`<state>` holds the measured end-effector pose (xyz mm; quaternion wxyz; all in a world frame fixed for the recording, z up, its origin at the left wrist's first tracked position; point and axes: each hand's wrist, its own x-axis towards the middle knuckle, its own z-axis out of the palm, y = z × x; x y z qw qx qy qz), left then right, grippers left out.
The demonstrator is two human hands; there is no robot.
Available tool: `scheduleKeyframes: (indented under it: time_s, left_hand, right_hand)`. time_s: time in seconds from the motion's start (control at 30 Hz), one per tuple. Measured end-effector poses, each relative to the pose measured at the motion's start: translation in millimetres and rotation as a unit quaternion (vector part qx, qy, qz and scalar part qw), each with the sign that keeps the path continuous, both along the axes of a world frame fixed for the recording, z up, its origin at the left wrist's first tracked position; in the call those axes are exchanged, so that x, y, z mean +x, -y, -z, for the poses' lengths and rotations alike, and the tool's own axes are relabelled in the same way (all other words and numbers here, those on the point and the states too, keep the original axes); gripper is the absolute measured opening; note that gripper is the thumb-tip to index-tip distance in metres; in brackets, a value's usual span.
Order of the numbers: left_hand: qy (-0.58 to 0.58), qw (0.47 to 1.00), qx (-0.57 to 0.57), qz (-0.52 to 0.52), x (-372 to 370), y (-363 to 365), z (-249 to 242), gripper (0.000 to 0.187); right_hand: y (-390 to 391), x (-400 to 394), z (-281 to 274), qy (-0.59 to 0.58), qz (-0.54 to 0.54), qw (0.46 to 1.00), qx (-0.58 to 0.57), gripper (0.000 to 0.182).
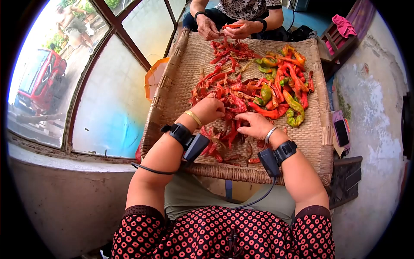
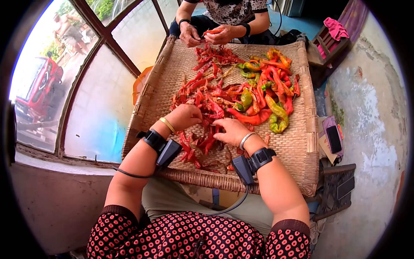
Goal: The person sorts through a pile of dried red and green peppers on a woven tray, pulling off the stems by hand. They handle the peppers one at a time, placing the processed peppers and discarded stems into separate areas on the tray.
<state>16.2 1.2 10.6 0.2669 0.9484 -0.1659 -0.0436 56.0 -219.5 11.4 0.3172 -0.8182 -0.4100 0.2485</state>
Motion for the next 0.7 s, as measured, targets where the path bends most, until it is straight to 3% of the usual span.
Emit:
scheduleKeyframes:
  time_s: [0.07, 0.17, 0.27, 0.47, 0.53, 0.57, 0.67, 0.7]
  left_hand:
    - [0.003, 0.999, -0.019, -0.04, 2, 0, -10, 0.012]
    - [-0.011, 0.995, -0.051, -0.088, 0, 1, -25, 0.01]
    - [-0.01, 0.993, -0.073, -0.096, -2, 7, -28, 0.01]
    - [0.045, 0.971, -0.227, -0.066, -7, 21, -36, 0.011]
    - [0.029, 0.965, -0.259, 0.031, -9, 21, -40, 0.01]
    - [0.029, 0.965, -0.259, 0.031, -9, 21, -39, 0.01]
    - [-0.146, 0.951, -0.27, 0.027, -10, 25, -39, 0.009]
    - [-0.145, 0.951, -0.271, 0.027, -10, 25, -38, 0.009]
  right_hand:
    - [-1, 5, 12, 0.028, 0.057, 0.995, 0.077, 0.043]
    - [2, 7, 5, -0.005, 0.063, 0.998, 0.024, 0.038]
    - [2, 7, 0, 0.023, 0.072, 0.996, 0.046, 0.026]
    - [1, 0, -28, 0.005, 0.081, 0.989, 0.121, 0.031]
    - [1, -3, -30, -0.003, 0.071, 0.989, 0.131, 0.032]
    - [1, -4, -30, -0.017, 0.058, 0.985, 0.164, 0.032]
    - [-1, -7, -31, -0.063, 0.048, 0.969, 0.235, 0.031]
    - [-1, -8, -32, -0.094, 0.053, 0.956, 0.273, 0.031]
